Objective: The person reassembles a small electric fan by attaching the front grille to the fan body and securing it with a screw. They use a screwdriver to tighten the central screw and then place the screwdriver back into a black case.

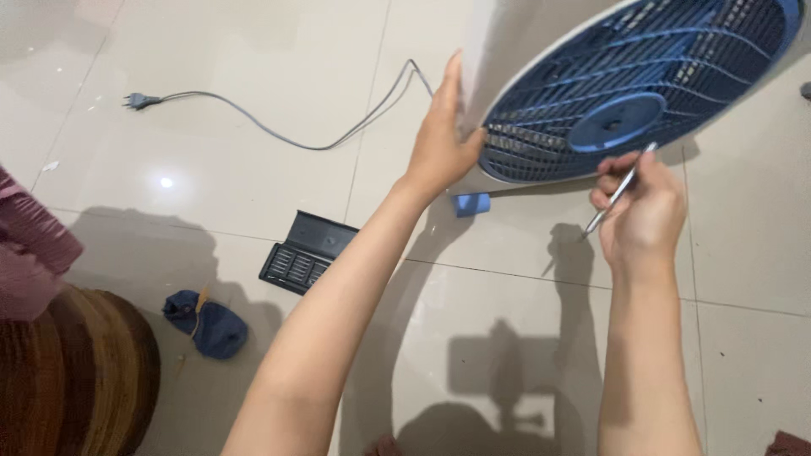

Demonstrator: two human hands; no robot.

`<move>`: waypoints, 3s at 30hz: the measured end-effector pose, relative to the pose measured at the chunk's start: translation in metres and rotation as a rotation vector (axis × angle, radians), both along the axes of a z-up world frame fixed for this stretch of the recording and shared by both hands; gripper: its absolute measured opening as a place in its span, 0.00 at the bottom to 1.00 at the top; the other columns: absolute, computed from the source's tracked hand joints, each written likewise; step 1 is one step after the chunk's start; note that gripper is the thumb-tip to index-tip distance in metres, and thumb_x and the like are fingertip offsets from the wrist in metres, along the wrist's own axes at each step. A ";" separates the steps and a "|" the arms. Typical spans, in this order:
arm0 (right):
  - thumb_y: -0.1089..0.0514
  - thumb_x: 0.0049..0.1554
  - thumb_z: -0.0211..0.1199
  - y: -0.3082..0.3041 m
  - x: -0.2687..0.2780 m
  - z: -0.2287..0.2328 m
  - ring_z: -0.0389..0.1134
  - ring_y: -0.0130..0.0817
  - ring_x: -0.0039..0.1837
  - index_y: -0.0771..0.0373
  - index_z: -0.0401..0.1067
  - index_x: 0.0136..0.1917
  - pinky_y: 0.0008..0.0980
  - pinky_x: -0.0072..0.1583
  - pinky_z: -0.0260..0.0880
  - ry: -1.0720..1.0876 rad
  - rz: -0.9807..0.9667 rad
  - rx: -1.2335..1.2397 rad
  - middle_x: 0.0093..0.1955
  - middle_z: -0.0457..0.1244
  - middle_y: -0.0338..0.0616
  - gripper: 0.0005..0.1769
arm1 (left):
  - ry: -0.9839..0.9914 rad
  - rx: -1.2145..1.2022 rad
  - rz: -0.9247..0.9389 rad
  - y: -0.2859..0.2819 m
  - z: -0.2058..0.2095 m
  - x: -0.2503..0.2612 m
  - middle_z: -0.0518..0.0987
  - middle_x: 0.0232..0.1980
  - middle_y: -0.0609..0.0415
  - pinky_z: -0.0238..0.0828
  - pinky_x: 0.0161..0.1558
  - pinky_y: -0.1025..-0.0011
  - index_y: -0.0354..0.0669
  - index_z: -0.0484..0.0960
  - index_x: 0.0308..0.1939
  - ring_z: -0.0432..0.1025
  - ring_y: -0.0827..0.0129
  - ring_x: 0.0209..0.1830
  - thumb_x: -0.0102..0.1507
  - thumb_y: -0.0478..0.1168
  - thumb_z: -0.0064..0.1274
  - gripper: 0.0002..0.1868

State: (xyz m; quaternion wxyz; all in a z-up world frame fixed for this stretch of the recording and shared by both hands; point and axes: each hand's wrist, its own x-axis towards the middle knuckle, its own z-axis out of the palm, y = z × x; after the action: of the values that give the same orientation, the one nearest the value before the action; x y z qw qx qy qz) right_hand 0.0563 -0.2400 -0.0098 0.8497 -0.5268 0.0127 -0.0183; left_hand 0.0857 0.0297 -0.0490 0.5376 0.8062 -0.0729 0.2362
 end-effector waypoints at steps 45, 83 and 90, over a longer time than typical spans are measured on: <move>0.72 0.52 0.64 0.202 -0.181 -0.141 0.69 0.47 0.50 0.68 0.76 0.51 0.41 0.53 0.71 -0.733 0.315 -1.152 0.47 0.70 0.50 0.12 | 0.600 -0.022 0.797 0.139 -0.170 -0.265 0.78 0.47 0.50 0.63 0.59 0.62 0.40 0.83 0.46 0.69 0.58 0.54 0.48 0.43 0.71 0.24; 0.73 0.47 0.63 0.192 -0.179 -0.166 0.68 0.43 0.53 0.68 0.78 0.51 0.40 0.56 0.71 -0.835 0.319 -1.260 0.51 0.69 0.46 0.16 | 0.631 0.003 0.616 0.140 -0.181 -0.255 0.79 0.37 0.51 0.72 0.40 0.68 0.35 0.85 0.41 0.72 0.66 0.33 0.52 0.37 0.63 0.15; 0.71 0.45 0.65 0.192 -0.181 -0.174 0.68 0.44 0.51 0.66 0.79 0.50 0.41 0.51 0.70 -0.878 0.253 -1.326 0.49 0.68 0.49 0.17 | 0.591 -0.019 0.625 0.136 -0.184 -0.255 0.79 0.38 0.51 0.73 0.40 0.69 0.34 0.83 0.41 0.73 0.67 0.35 0.53 0.36 0.62 0.14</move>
State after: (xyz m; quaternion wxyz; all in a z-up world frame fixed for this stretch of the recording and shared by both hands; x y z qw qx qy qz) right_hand -0.1243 -0.0484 -0.1836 0.2832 -0.8638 -0.3955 -0.1310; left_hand -0.1688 0.1662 -0.2334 0.4455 0.8174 0.3342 0.1473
